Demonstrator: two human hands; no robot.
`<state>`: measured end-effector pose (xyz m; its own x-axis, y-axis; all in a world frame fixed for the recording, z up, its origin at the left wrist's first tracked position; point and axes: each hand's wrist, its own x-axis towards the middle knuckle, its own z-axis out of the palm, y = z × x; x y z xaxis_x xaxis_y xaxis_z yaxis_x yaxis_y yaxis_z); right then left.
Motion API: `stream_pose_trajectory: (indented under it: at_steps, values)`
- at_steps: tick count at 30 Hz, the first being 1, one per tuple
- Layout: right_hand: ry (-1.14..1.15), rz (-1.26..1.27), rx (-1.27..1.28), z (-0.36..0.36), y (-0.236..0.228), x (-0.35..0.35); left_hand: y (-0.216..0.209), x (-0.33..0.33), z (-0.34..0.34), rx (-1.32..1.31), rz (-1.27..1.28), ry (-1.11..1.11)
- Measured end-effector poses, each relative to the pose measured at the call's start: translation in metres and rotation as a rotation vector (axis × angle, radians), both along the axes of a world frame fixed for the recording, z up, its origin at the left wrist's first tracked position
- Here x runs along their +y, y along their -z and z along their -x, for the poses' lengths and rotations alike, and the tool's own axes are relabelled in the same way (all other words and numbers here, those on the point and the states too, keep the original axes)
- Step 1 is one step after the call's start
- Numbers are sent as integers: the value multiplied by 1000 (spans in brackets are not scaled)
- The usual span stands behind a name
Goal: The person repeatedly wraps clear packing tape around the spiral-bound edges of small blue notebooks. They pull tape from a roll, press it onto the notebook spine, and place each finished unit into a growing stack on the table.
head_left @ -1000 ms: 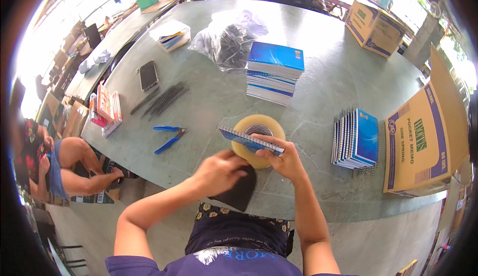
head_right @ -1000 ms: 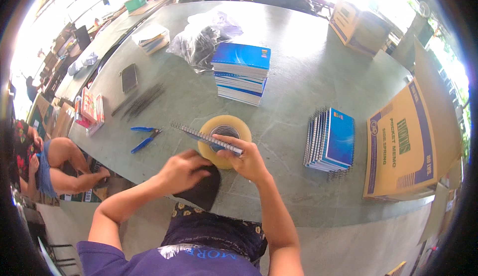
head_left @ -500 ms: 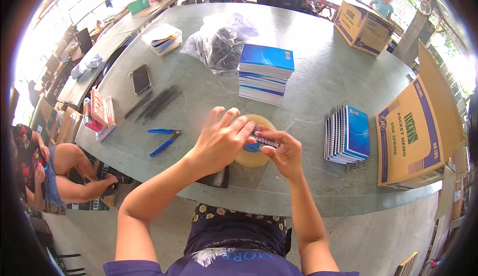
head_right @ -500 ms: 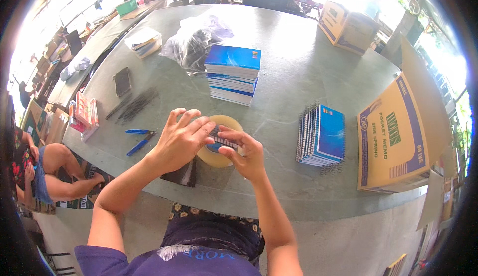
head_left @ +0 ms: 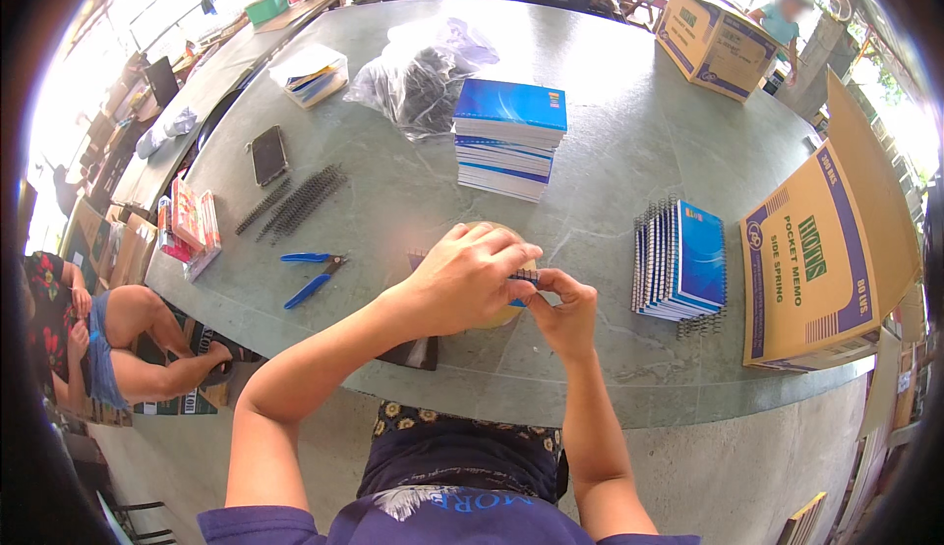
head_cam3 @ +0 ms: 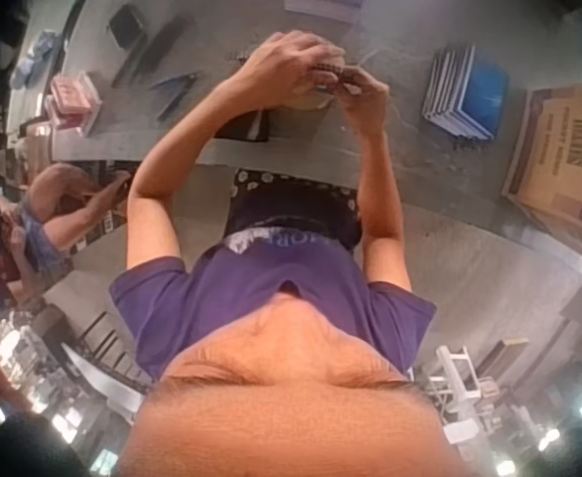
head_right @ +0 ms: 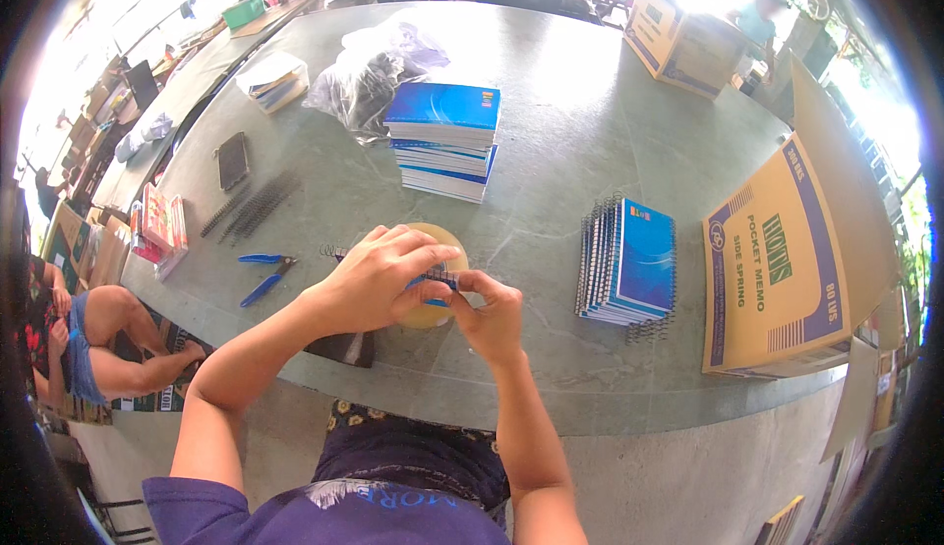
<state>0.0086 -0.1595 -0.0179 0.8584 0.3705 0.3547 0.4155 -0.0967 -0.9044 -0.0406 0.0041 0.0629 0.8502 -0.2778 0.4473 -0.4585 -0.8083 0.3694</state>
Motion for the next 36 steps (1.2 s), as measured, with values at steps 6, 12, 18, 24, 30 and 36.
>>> stream_pose_trajectory:
  at_steps: [6, 12, 18, 24, 30, 36]
  values:
    - [31, 35, -75, 2, -2, 0, 17, -7, -7, -22, 56, 128]
    - [21, -6, -54, 5, -5, 2, 13, -3, -5, 9, 94, 164]
    - [52, -10, -196, 7, -2, 4, 8, -9, 0, 15, 71, 83]
    - [14, -57, -100, 0, 11, 6, -8, 12, 2, 58, -65, -64]
    - [-179, -186, -90, -3, -15, 2, -19, 40, 13, 181, -136, -59]
    - [159, -167, -428, -17, -87, -88, -38, 17, 12, -279, -2, -180]
